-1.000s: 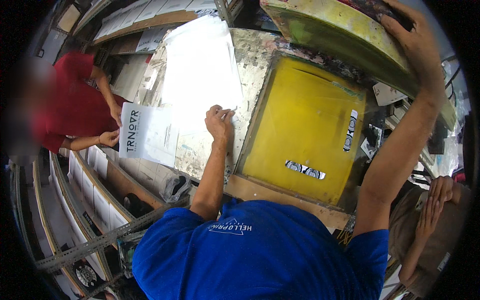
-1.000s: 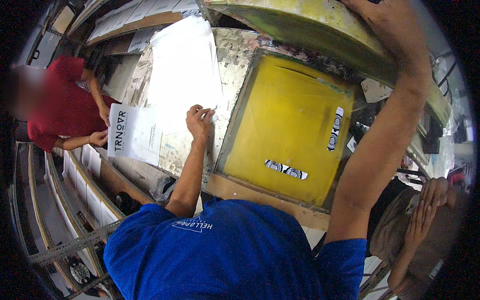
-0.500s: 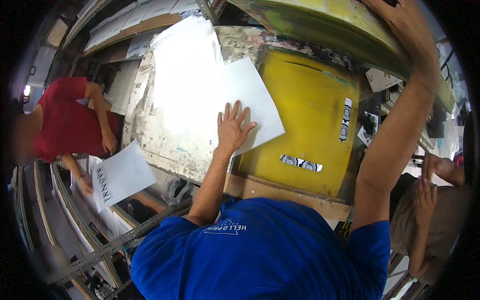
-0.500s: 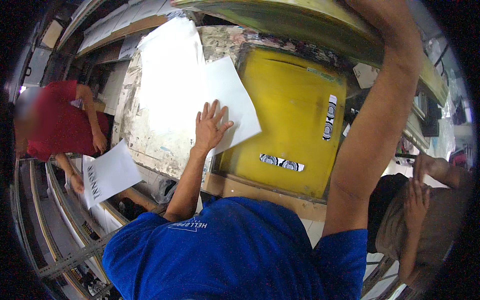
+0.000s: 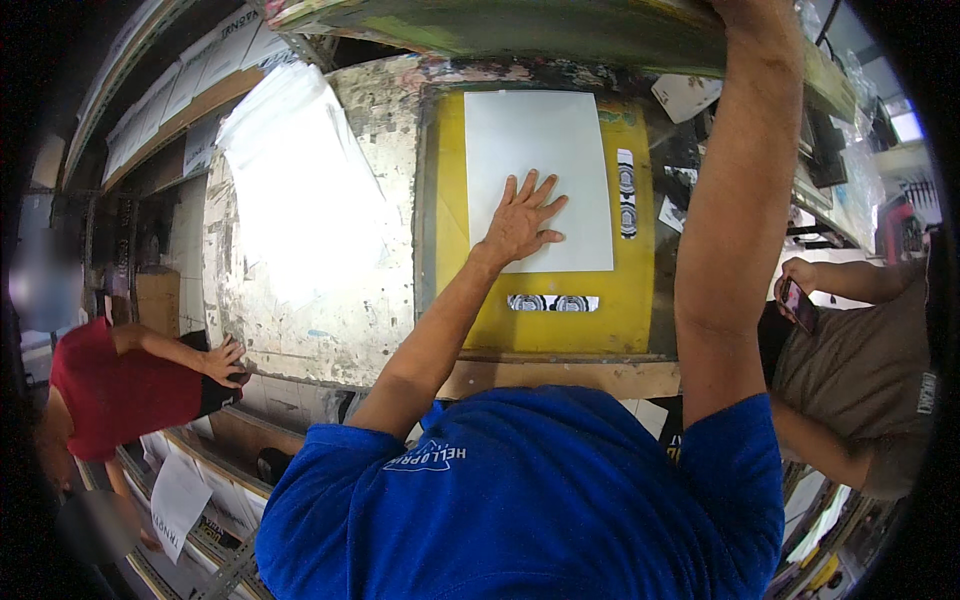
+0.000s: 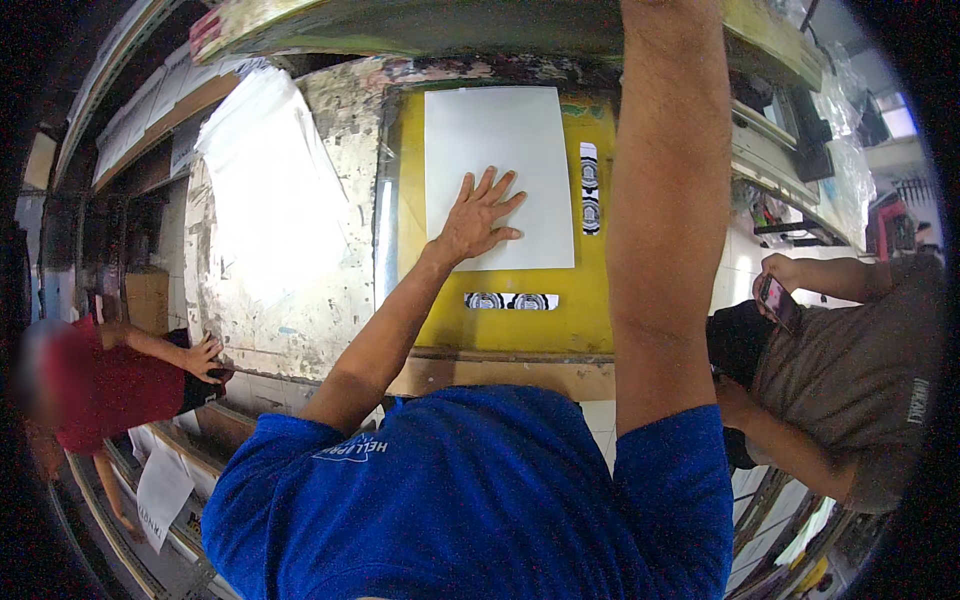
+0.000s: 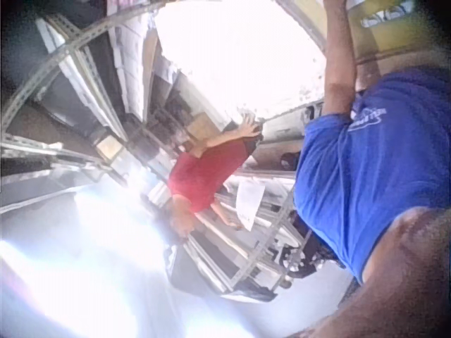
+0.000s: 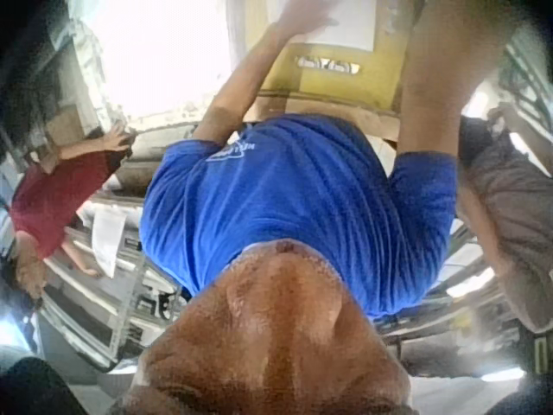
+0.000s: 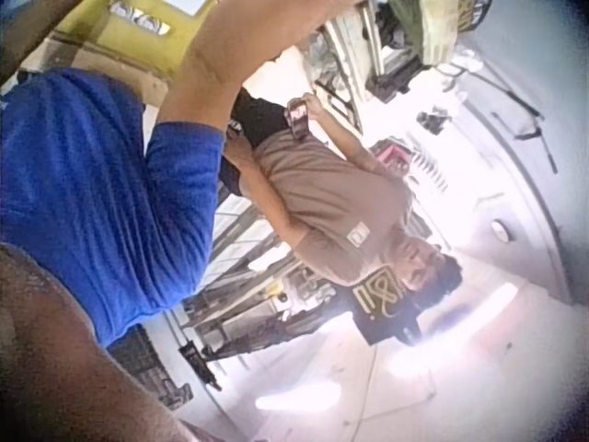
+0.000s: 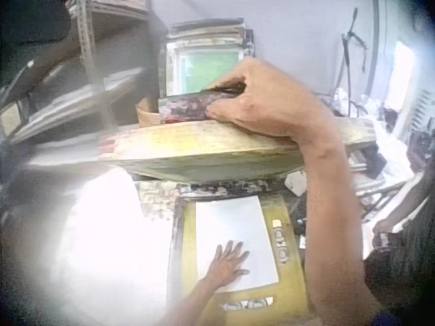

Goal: The person performs screen printing by placing sheets of paper on a printing board, lowering a screen frame, and using a squeegee to apply ink. They lift the frame after each print and move the printed sheet to the side while an assistant provides new sheets.

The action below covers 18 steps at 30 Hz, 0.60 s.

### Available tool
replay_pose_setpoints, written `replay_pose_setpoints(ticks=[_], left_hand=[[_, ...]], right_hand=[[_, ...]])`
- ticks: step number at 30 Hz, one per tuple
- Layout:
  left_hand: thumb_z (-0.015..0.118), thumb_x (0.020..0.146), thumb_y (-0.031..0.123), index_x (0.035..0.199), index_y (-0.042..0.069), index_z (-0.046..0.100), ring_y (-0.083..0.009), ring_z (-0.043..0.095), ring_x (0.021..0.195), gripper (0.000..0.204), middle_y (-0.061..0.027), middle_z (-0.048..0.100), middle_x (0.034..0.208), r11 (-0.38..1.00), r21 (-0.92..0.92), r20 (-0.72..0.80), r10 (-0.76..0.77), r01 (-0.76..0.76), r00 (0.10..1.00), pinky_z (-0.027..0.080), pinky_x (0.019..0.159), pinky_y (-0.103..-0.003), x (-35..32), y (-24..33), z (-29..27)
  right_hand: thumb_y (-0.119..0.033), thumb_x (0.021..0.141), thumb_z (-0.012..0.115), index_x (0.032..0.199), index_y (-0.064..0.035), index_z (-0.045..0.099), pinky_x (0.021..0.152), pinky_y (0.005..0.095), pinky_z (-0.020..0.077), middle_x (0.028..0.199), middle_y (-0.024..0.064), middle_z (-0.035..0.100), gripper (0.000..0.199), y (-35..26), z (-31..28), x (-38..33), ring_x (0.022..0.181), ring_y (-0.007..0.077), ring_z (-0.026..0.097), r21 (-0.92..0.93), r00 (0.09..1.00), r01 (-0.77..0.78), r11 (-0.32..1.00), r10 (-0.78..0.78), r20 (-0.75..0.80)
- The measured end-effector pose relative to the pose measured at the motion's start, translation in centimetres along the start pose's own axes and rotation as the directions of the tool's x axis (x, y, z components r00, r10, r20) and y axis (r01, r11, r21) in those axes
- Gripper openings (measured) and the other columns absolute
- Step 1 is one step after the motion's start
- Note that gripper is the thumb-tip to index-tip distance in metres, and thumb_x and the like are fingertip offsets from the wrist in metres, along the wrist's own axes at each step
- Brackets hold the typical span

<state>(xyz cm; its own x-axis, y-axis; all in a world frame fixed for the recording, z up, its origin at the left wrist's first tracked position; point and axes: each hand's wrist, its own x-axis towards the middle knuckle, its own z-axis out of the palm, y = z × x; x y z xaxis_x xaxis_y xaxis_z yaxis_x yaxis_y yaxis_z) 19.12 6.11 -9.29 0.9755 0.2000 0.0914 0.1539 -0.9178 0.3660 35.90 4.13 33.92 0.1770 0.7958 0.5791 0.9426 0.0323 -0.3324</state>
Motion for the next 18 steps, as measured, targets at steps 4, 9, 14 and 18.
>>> replay_pose_setpoints(ticks=[4, 9, 14, 18], left_hand=[[0.066, 0.088, 0.057, 0.148, 0.02, 0.054, -0.0379, 0.02, 0.154, 0.071, -0.0113, 0.03, 0.165, 0.999, -0.025, 0.011, 0.026, -0.025, 1.0, 0.013, 0.124, -0.061, -0.2, 2.0, 0.2], [0.066, 0.089, 0.055, 0.149, 0.021, 0.052, -0.0365, 0.018, 0.155, 0.071, -0.0096, 0.029, 0.166, 0.997, -0.075, 0.029, 0.03, -0.028, 0.999, 0.011, 0.125, -0.06, -1.4, 3.6, 0.6], [0.063, 0.09, 0.055, 0.152, 0.021, 0.049, -0.037, 0.015, 0.156, 0.072, -0.0097, 0.026, 0.168, 0.998, -0.064, 0.059, 0.03, -0.026, 0.998, 0.008, 0.125, -0.061, -1.9, 3.9, 0.3], [0.062, 0.092, 0.053, 0.153, 0.022, 0.047, -0.0364, 0.015, 0.156, 0.07, -0.0095, 0.026, 0.167, 0.998, -0.048, 0.075, 0.032, -0.029, 0.997, 0.008, 0.125, -0.061, -1.9, 4.0, 0.3]], right_hand=[[-0.032, 0.079, 0.07, 0.114, 0.0015, 0.075, 0.082, 0.0354, 0.0557, 0.102, 0.0241, 0.076, 0.049, -1.0, -1.6, -1.0, 0.086, 0.0308, 0.073, 0.035, 0.999, -0.001, 0.999, -0.001, 0.041], [-0.032, 0.079, 0.068, 0.113, 0.0007, 0.076, 0.08, 0.0366, 0.0557, 0.101, 0.024, 0.076, 0.048, -1.2, -2.2, -1.3, 0.086, 0.031, 0.073, 0.084, 0.992, -0.03, 0.996, 0.019, 0.127], [-0.033, 0.079, 0.068, 0.112, -0.0009, 0.077, 0.08, 0.037, 0.0555, 0.1, 0.0232, 0.076, 0.047, -1.4, -1.4, -1.5, 0.085, 0.0299, 0.072, -0.009, 0.995, -0.049, 0.999, 0.05, 0.082], [-0.033, 0.079, 0.068, 0.111, -0.0011, 0.077, 0.08, 0.0363, 0.0554, 0.098, 0.0213, 0.077, 0.046, -1.2, -1.7, -2.2, 0.085, 0.0282, 0.072, 0.106, 0.993, 0.021, 0.994, -0.033, 0.11]])
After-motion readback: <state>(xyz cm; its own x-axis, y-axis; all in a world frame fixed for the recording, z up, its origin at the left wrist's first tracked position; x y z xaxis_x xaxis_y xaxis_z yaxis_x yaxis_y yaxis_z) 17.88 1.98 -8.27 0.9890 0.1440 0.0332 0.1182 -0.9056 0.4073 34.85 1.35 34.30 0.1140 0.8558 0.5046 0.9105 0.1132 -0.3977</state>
